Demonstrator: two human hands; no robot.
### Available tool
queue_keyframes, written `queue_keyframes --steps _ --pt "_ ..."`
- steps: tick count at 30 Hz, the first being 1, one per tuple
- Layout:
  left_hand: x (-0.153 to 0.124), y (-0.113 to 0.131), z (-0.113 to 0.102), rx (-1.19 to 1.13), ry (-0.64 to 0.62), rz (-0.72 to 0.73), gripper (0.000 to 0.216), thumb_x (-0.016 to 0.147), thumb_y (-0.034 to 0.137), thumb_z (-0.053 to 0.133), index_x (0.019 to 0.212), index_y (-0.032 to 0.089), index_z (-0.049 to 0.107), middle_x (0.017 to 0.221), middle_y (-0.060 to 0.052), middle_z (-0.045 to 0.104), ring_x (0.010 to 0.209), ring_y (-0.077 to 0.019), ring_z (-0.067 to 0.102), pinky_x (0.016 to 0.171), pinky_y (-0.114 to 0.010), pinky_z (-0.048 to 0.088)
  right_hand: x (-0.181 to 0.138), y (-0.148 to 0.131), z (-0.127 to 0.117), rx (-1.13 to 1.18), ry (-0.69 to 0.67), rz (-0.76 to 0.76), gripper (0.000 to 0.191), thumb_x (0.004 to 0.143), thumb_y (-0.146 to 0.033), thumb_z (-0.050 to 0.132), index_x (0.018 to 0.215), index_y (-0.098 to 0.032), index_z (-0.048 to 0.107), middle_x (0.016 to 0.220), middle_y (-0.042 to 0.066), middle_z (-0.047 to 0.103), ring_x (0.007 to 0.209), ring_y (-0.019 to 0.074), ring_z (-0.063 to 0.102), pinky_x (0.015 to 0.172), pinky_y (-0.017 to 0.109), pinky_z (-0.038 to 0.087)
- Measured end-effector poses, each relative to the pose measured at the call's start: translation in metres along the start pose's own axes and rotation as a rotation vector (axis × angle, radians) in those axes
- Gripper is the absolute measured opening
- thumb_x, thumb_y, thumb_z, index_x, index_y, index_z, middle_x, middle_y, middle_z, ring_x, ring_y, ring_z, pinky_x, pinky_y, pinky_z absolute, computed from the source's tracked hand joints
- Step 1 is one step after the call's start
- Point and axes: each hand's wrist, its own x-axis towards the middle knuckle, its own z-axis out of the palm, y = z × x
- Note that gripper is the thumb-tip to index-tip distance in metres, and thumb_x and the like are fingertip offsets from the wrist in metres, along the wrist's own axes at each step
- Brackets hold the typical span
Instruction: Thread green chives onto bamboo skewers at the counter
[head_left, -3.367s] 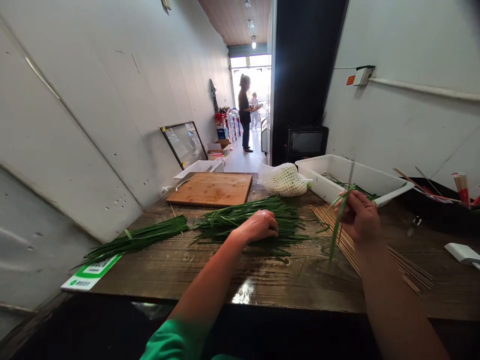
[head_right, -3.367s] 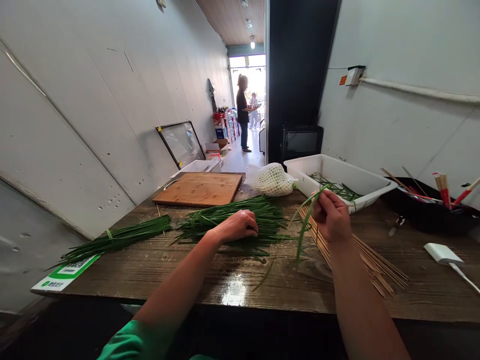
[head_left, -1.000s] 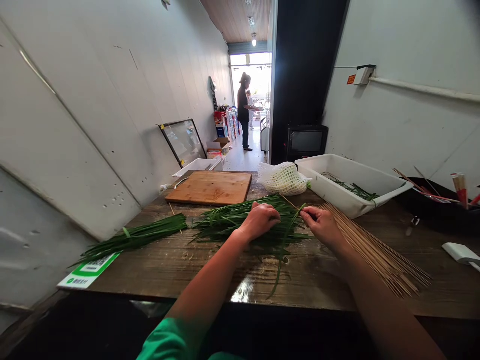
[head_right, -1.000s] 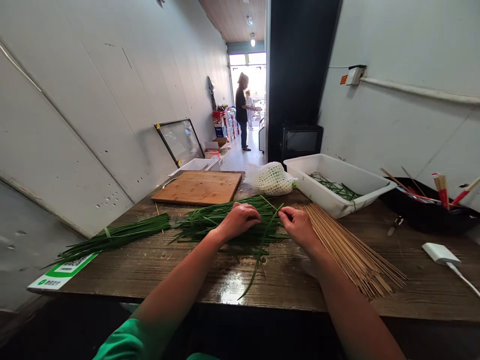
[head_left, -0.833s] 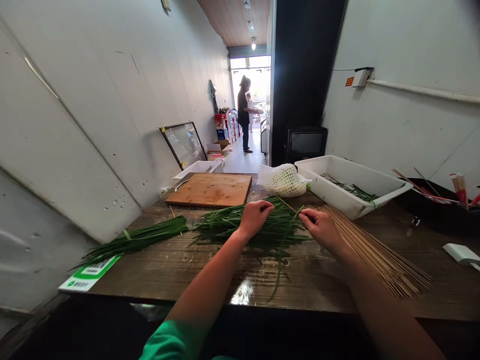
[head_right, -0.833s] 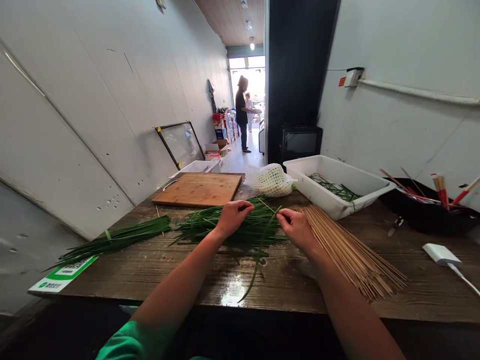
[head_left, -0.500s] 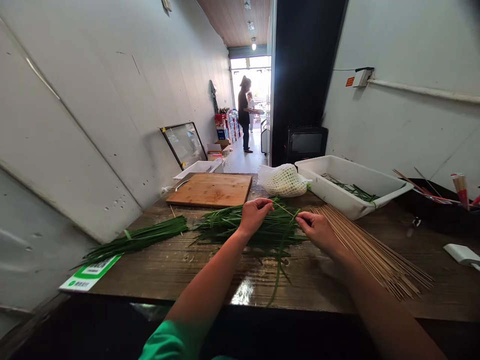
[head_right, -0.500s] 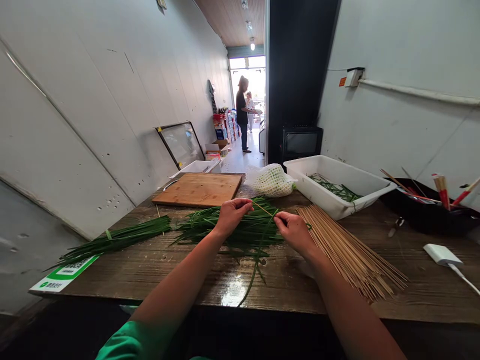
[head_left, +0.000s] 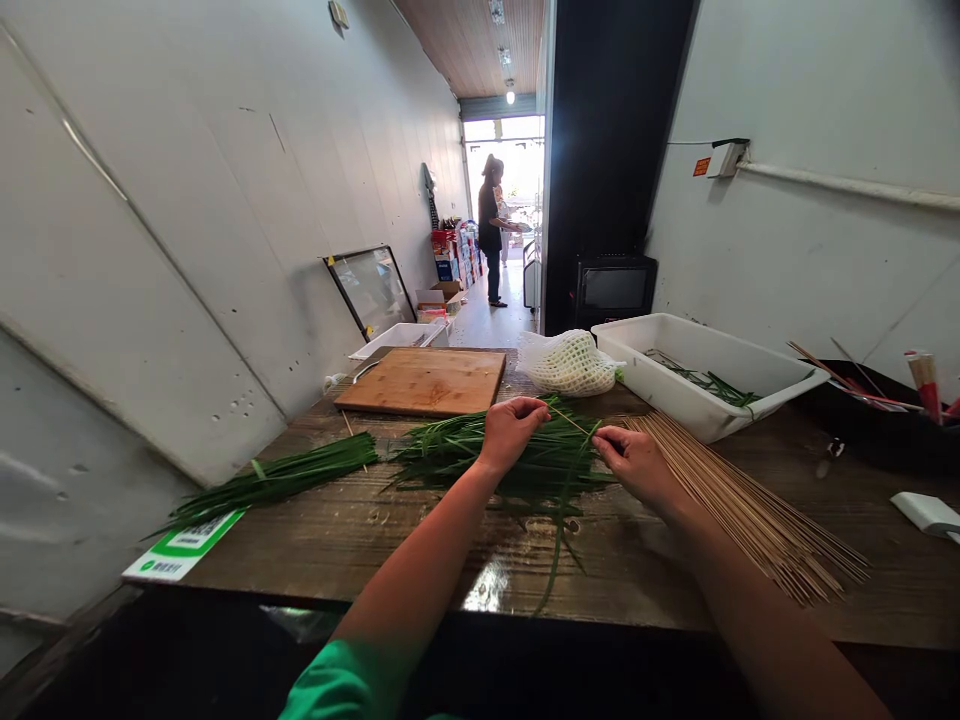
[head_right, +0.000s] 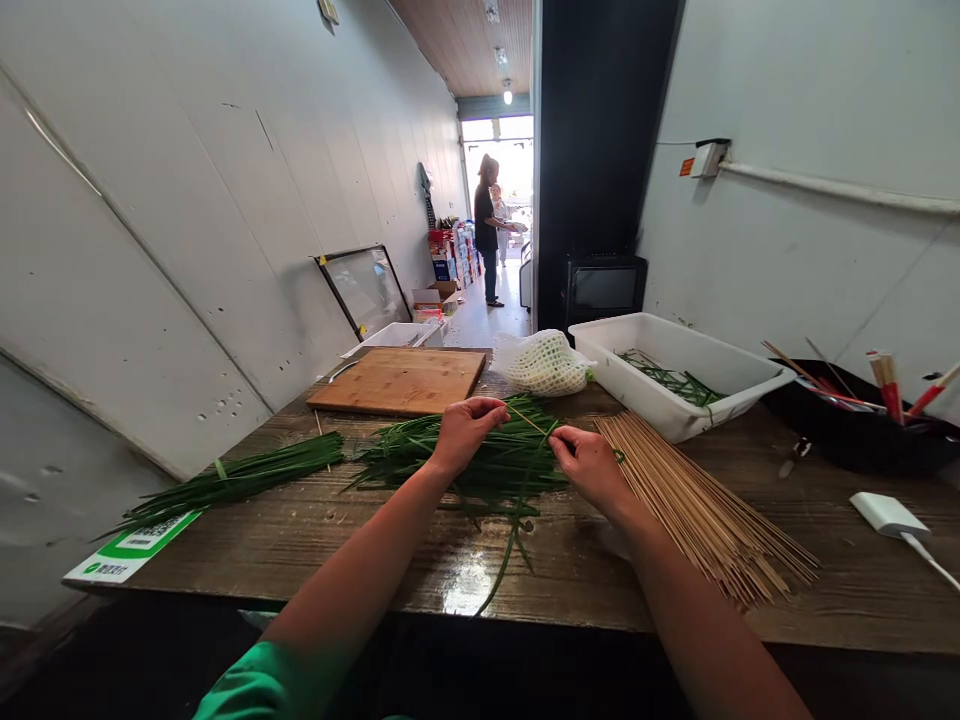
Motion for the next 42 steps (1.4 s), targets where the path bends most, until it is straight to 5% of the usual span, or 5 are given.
queue_keyframes --steps 42 --pt "-0.0003 -0.0014 0.0005 0.099 0.110 0.056 0.015 0.065 0.027 0.069 0.074 0.015 0.071 0.074 -0.003 0.071 0.070 -0.0145 0.063 0.070 -0.026 0.049 -0.0006 0.0001 0.0013 -0.007 0.014 -0.013 0.029 0.085 -0.037 0.044 0.077 -0.018 0.065 0.065 0.001 0.062 0.057 0.0131 0.051 0.055 0.024 0.035"
